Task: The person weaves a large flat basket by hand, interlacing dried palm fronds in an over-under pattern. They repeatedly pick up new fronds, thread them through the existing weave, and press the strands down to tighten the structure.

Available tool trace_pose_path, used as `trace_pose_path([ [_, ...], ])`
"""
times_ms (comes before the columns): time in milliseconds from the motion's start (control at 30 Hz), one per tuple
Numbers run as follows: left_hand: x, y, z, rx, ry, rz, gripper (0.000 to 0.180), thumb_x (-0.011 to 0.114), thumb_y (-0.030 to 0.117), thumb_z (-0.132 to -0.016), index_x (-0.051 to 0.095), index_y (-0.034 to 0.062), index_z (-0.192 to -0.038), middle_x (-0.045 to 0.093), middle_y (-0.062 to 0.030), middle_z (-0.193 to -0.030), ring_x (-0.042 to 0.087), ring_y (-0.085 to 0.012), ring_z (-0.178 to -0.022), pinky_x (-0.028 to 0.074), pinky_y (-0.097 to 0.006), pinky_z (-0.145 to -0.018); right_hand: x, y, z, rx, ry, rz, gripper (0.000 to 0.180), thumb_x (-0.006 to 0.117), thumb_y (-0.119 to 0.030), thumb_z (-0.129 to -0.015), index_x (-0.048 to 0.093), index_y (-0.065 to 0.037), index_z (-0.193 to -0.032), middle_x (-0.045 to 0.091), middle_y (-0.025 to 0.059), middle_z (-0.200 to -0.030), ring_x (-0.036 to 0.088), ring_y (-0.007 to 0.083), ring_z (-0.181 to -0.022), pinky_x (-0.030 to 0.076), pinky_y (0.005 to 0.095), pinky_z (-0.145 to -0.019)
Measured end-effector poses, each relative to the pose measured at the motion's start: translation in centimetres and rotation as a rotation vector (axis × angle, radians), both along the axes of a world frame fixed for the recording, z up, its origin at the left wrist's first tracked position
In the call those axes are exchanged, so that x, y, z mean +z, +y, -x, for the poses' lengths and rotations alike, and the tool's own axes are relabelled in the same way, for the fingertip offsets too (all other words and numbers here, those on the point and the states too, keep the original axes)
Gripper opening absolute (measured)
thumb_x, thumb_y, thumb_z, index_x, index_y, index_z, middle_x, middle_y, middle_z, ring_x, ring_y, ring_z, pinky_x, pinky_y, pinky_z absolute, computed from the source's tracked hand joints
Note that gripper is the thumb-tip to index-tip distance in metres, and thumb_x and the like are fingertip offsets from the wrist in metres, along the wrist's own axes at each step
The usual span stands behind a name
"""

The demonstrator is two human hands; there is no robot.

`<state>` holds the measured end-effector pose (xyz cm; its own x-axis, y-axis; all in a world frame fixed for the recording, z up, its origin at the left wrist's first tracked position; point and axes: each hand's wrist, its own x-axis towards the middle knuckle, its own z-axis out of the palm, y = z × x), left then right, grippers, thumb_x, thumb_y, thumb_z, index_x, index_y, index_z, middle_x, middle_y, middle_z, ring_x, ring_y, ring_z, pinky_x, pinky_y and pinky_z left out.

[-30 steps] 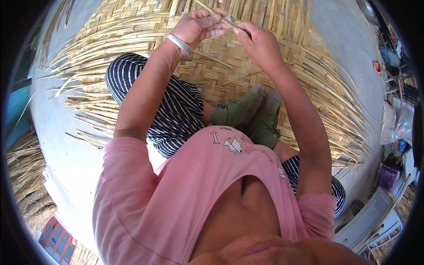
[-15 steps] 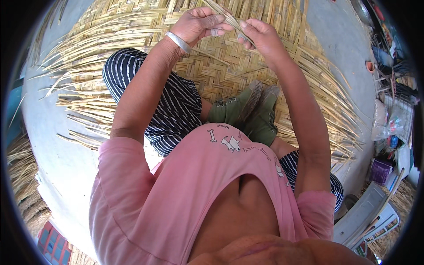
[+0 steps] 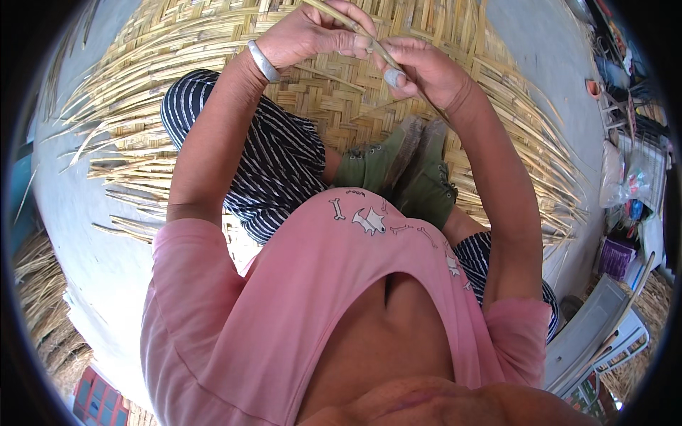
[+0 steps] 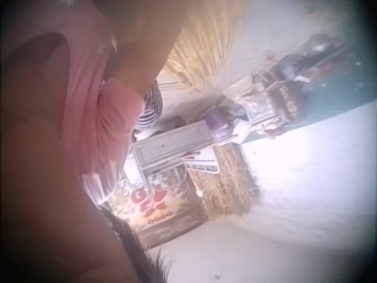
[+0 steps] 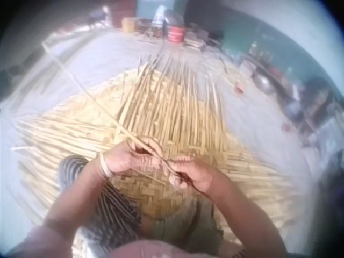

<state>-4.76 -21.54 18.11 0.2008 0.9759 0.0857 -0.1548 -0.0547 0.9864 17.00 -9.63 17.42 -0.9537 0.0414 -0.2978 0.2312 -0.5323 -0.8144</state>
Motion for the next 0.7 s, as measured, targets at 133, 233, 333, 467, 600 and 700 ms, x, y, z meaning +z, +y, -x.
trace_pose_path([
  [133,-1.3,0.0,0.7,0.13,0.039,0.078,0.014,0.069,0.009,-0.09,0.067,0.0023,-0.102,0.069,-0.0027,-0.091,0.064,-0.0111,-0.084,0.053,-0.025,-0.077,1.4,-1.6,1.5,-0.216,-0.103,-0.277,0.031,0.055,-0.03,-0.099,0.063,-0.002,-0.111,0.065,0.0024,-0.084,0.058,0.0072,-0.066,0.045,0.022,-0.059],
  [233,-2.4,0.3,0.6,0.226,-0.03,0.162,0.014,0.069,0.011,-0.091,0.069,0.0023,-0.102,0.07,-0.0028,-0.09,0.064,-0.0101,-0.081,0.052,-0.023,-0.073,1.1,-1.8,2.6,-0.272,-0.092,-0.558,0.035,0.055,-0.032,-0.099,0.061,-0.003,-0.118,0.068,0.0034,-0.089,0.062,0.0096,-0.07,0.047,0.0248,-0.063],
  [333,-3.9,0.7,1.2,0.291,-0.038,0.235,0.014,0.068,0.012,-0.091,0.07,0.0022,-0.101,0.071,-0.0029,-0.088,0.064,-0.0094,-0.076,0.051,-0.022,-0.067,-0.4,-0.8,3.5,-0.274,-0.069,-0.836,0.034,0.057,-0.03,-0.098,0.062,-0.004,-0.119,0.069,0.0028,-0.09,0.065,0.0116,-0.077,0.05,0.0271,-0.069],
  [467,-5.2,0.8,1.2,0.413,0.009,0.338,0.015,0.069,0.016,-0.091,0.072,0.002,-0.097,0.071,-0.0026,-0.083,0.064,-0.0088,-0.069,0.051,-0.022,-0.059,-0.5,-0.7,4.7,-0.268,-0.153,-1.164,0.029,0.06,-0.027,-0.096,0.064,-0.005,-0.114,0.067,0.0021,-0.088,0.066,0.0115,-0.084,0.05,0.0274,-0.073],
  [600,-6.2,1.3,1.3,0.491,-0.066,0.385,0.02,0.071,0.021,-0.09,0.072,0.0014,-0.093,0.071,-0.0035,-0.081,0.064,-0.0094,-0.067,0.051,-0.022,-0.057,-2.0,0.4,5.3,-0.264,-0.118,-1.134,0.027,0.062,-0.027,-0.094,0.065,-0.006,-0.109,0.066,0.0016,-0.086,0.064,0.0107,-0.08,0.049,0.027,-0.071],
  [700,-5.7,1.5,1.3,0.501,-0.04,0.464,0.022,0.07,0.023,-0.091,0.072,0.0013,-0.092,0.071,-0.0043,-0.08,0.064,-0.0103,-0.066,0.051,-0.022,-0.057,-2.1,1.3,5.3,-0.207,-0.187,-0.991,0.029,0.062,-0.028,-0.094,0.065,-0.004,-0.11,0.066,0.0018,-0.09,0.062,0.0106,-0.081,0.048,0.0263,-0.074],
])
